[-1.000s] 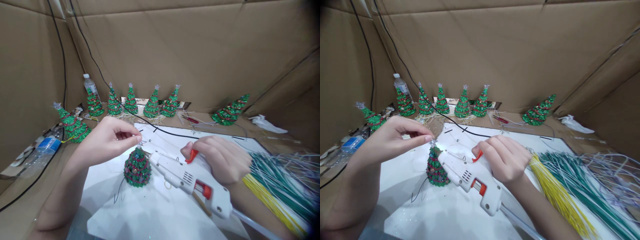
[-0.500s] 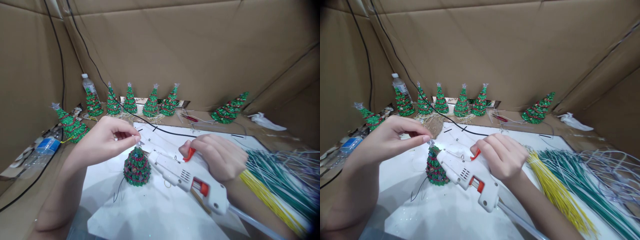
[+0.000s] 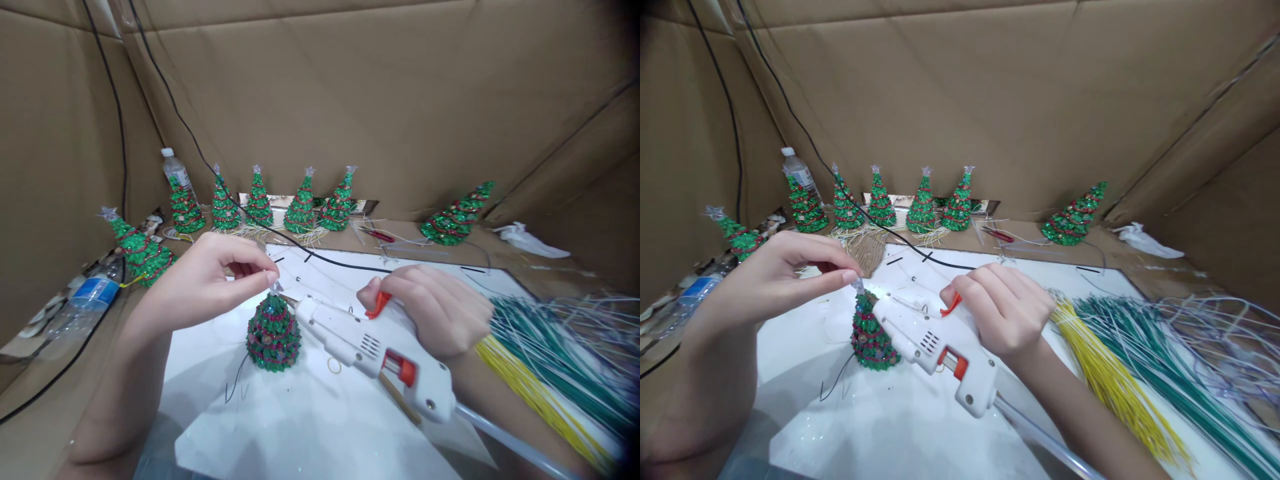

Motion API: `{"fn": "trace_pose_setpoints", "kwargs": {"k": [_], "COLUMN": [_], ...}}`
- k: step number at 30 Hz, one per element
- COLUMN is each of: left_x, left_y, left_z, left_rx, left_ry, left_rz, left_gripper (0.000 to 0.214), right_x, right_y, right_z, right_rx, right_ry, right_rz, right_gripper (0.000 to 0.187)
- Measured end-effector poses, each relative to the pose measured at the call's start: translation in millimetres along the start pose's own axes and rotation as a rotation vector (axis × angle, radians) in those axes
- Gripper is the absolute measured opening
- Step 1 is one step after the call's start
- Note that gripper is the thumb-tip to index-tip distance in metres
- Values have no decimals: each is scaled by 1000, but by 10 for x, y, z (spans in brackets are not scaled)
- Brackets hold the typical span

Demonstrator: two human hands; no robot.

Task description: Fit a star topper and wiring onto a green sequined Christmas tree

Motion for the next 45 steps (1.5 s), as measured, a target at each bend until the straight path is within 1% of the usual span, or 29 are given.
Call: {"fn": "trace_pose_setpoints", "kwargs": {"k": [6,10,16,20,23,30,36,45], "left_x": [-28,-38,-62,-68,-67,-92,-71,-80], "left_y": [3,-10,1,-9,-24,-8,-14,-5], "left_z": [7,6,19,29,36,34,24,12], "left_rx": [25,34,43,49,51,56,27,27], "left_ry": [-4,5,14,25,26,38,43,67], "left_rz": [12,21,50,59,72,99,82,69], "left_gripper": [19,18,19,20,20,19,18,17], "right_x": [28,4,3,2,-16,9,-2,-10], "right_y": [-8,-11,-6,-21,-28,3,-17,-16], "right_z": [19,12,7,32,44,-3,15,5], "right_rx": [23,27,15,77,105,29,42,42], "right_ry": [4,27,10,40,43,-1,20,0], "right_rz": [-42,-22,-7,-13,2,0,3,4], "right_gripper": [17,13,17,12,13,18,18,21]}}
Point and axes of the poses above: each hand's wrist, its own y-axis towards the middle knuckle, its own z-axis out of the palm, x = y × z, the point moved 10 cm from there along y, towards the middle knuckle, and after that the axes turned 6 degrees about y, right-handed, at the moved point
